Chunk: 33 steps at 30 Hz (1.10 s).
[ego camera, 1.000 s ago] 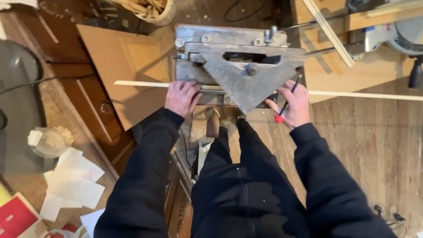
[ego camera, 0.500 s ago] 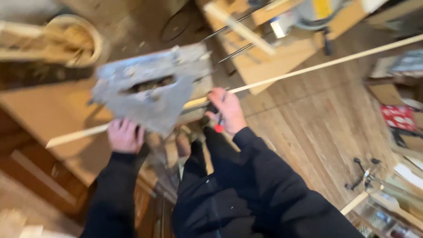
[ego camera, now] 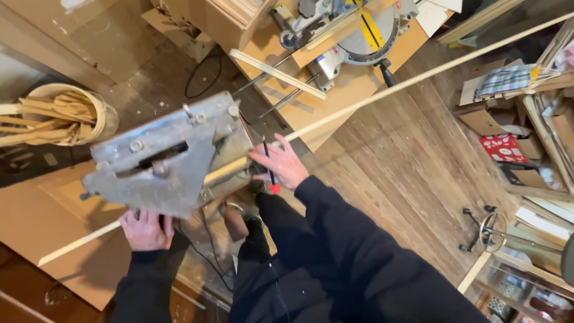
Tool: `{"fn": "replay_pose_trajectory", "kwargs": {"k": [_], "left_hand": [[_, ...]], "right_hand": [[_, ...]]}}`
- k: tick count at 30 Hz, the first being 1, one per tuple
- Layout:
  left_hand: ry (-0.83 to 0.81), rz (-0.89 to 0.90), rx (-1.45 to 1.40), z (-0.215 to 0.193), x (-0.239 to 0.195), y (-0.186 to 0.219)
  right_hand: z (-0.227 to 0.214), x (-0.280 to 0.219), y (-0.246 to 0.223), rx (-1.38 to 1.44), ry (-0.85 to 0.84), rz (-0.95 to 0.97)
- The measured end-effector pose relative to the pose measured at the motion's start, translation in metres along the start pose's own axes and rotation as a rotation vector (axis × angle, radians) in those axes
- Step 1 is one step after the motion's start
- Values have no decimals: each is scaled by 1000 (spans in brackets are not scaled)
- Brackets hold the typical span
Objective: Cutting and measuring wooden frame moulding using a miter saw and a framing chopper.
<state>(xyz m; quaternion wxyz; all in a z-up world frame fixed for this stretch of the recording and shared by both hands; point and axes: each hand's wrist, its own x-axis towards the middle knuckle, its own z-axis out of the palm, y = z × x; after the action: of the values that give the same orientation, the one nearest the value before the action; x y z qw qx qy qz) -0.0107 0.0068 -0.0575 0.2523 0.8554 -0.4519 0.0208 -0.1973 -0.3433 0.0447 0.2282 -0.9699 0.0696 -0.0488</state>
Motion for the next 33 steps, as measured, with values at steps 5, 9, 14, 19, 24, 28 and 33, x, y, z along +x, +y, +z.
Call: {"fn": "replay_pose_trajectory", "kwargs": {"k": [5, 9, 14, 19, 24, 28, 33], "left_hand": [[31, -99, 0, 13, 28, 16], [44, -147, 10, -6, 48, 40], [37, -163, 41, 13, 38, 31], [75, -177, 5, 3, 46, 42], [123, -140, -80, -13, 60, 50], [130, -172, -66, -16, 53, 60], [176, -167, -72, -14, 56, 59]], "right_hand": [[-8, 27, 37, -3, -44, -12], [-29, 48, 34, 40, -163, 27], [-15, 39, 51, 1, -84, -70], [-13, 38, 60, 96, -65, -203], [-27, 50, 43, 26, -24, -195], [-36, 48, 35, 50, -84, -183], [-35, 51, 39, -18, -111, -198]]}}
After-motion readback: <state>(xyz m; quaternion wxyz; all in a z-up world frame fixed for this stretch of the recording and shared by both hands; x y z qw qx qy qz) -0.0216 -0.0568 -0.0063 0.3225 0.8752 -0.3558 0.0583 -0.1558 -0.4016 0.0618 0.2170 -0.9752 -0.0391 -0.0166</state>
